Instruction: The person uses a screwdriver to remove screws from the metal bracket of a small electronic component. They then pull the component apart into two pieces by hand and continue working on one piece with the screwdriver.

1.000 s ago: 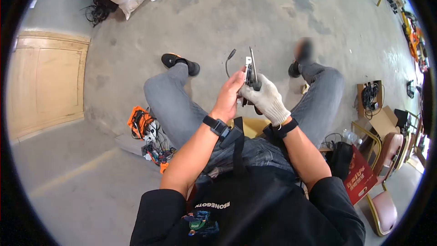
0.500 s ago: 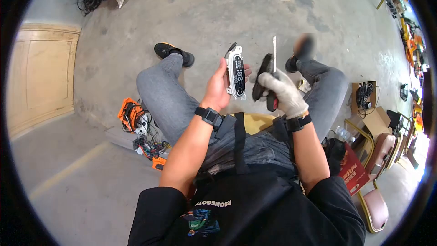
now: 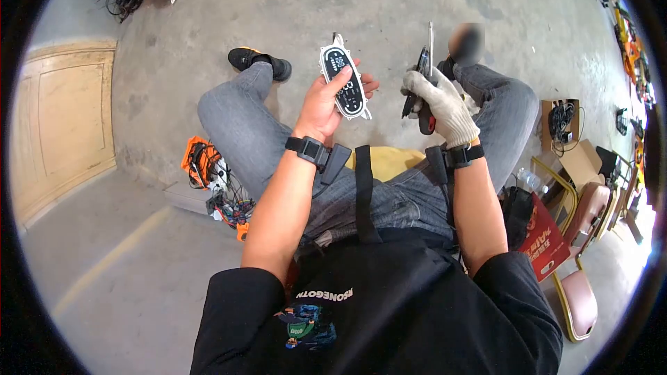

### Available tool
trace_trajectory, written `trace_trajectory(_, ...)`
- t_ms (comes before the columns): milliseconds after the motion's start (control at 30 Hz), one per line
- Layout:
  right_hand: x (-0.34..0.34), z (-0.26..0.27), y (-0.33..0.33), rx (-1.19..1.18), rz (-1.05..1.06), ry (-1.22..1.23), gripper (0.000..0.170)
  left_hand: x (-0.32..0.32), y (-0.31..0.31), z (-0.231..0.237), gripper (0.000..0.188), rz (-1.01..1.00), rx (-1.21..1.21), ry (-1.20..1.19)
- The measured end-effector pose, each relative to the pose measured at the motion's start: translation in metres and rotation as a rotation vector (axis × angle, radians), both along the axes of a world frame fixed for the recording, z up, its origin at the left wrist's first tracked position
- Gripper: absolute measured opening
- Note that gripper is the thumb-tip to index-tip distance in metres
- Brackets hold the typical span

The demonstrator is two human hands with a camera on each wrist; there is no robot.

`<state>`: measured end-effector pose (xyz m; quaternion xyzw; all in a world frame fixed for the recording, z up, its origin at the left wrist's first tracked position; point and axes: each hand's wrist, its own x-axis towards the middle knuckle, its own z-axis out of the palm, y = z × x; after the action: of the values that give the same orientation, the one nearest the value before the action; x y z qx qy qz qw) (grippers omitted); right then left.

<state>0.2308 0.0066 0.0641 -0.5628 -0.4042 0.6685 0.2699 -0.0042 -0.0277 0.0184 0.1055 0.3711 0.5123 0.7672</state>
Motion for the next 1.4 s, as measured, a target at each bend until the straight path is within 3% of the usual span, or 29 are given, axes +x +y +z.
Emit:
trace_trajectory(100, 0.001, 0.000, 0.000, -0.018, 0.063, 0.032, 0.039, 0.002, -0.001, 0.002, 0.037, -0.017, -0.009, 0.136)
trace_trajectory(333, -0.005, 0.005, -0.005, -0.077, 0.158, 0.291, 0.045, 0.003, -0.003, -0.005, 0.032, -0.029, -0.005, 0.165)
trace_trajectory(600, -0.010, 0.002, -0.008, -0.132, 0.080, 0.317, 0.033, 0.009, -0.005, -0.005, 0.032, -0.110, 0.059, 0.254)
trace_trajectory(833, -0.001, -0.003, -0.004, -0.087, 0.077, 0.299, 0.046, 0.010, -0.002, 0.001, 0.031, -0.087, -0.056, 0.155)
trace_trajectory(900, -0.003, -0.002, -0.006, -0.074, 0.070, 0.300, 0.047, 0.015, -0.001, 0.000, 0.037, 0.003, -0.110, 0.246)
trace_trajectory(1033, -0.004, -0.002, -0.006, -0.093, 0.025, 0.317, 0.047, 0.011, -0.002, 0.001, 0.038, -0.038, -0.095, 0.315)
trace_trajectory(1400, -0.001, -0.005, -0.003, -0.078, 0.056, 0.288, 0.040, 0.007, -0.004, -0.001, 0.023, -0.113, -0.048, 0.250)
